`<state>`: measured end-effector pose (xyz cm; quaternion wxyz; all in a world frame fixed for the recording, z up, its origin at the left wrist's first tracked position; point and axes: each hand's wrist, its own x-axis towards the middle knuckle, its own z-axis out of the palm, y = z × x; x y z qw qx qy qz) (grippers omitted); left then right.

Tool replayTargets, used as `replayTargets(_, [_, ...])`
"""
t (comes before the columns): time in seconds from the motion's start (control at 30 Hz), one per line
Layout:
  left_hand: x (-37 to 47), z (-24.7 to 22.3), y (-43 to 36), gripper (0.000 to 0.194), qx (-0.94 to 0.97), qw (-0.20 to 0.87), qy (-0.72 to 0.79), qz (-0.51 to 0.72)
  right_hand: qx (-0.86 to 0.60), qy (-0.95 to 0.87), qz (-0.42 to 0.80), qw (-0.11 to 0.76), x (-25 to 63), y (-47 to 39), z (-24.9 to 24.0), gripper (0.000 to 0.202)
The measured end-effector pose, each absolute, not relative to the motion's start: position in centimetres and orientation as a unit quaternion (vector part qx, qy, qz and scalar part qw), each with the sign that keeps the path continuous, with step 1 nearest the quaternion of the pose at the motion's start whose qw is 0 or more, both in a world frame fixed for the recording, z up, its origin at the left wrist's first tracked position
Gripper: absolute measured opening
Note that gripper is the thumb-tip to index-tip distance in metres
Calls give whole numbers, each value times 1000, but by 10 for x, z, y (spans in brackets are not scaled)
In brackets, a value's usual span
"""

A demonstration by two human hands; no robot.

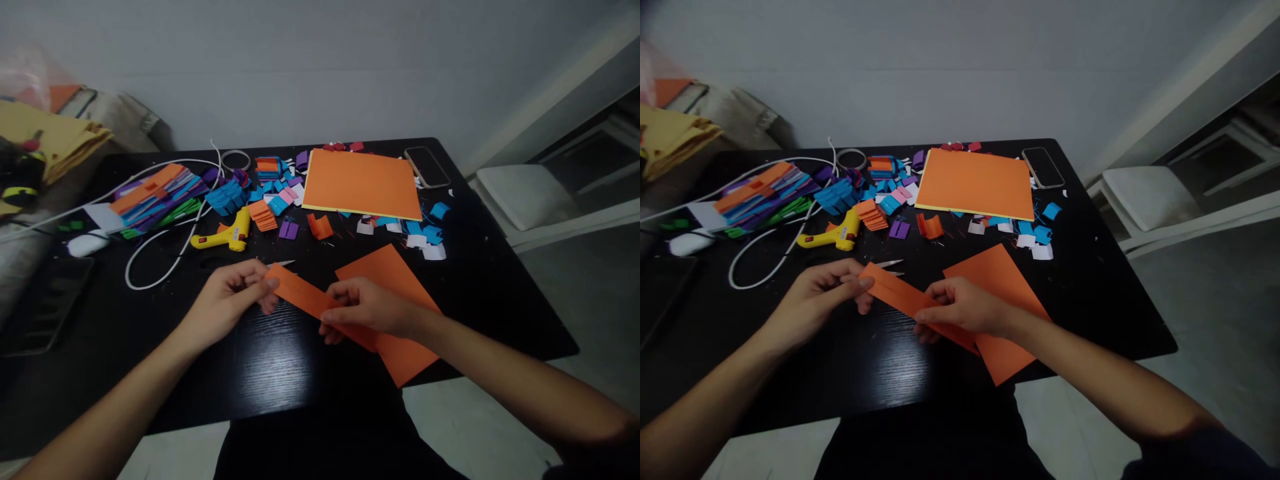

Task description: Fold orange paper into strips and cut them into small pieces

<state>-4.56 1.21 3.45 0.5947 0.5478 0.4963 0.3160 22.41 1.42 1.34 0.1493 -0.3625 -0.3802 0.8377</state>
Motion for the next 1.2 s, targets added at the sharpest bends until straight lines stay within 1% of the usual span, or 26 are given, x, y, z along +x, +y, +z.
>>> replayTargets(0.07, [-64,35,7,29,567,573,511,298,-375,-406,824,122,231,19,15,33])
replayTargets(0.13, [-80,36,4,32,602,572,504,237,-394,-448,798,85,236,25,18,31])
replayTargets(0.2, [-88,40,3,24,639,586,476,150,-408,-509,757,37,236,30,22,28])
replayTargets(0.23, [-87,44,3,21,654,576,474,125,-409,-542,734,15,233,32,25,25])
replayTargets(0.3, [-78,51,5,26,680,544,479,112,-396,-601,694,-19,223,35,33,22])
replayTargets(0.37, [-61,55,9,33,701,557,442,56,-371,-663,649,-42,211,36,41,21])
replayTargets(0.4, [-52,55,11,33,711,565,419,19,-357,-686,632,-41,207,36,44,21])
replayTargets(0.47, [-40,51,15,34,732,567,378,-16,-346,-711,611,-26,203,37,47,23])
replayTargets(0.5, [-37,48,17,36,716,588,375,-22,-347,-709,614,-16,204,37,46,24])
replayTargets(0.6, [-40,36,18,37,660,645,386,-5,-366,-643,672,22,219,42,36,26])
replayTargets(0.7, [-48,29,19,38,645,655,394,12,-380,-590,706,93,237,47,21,29])
replayTargets(0.83, [-39,26,25,36,658,653,374,-3,-371,-577,713,146,238,47,12,27])
replayTargets(1.0, [-9,15,31,40,573,728,370,73,-377,-536,728,200,225,40,9,32])
replayTargets(1.2, [-1,1,22,38,484,749,413,182,-418,-455,722,310,228,37,-8,44])
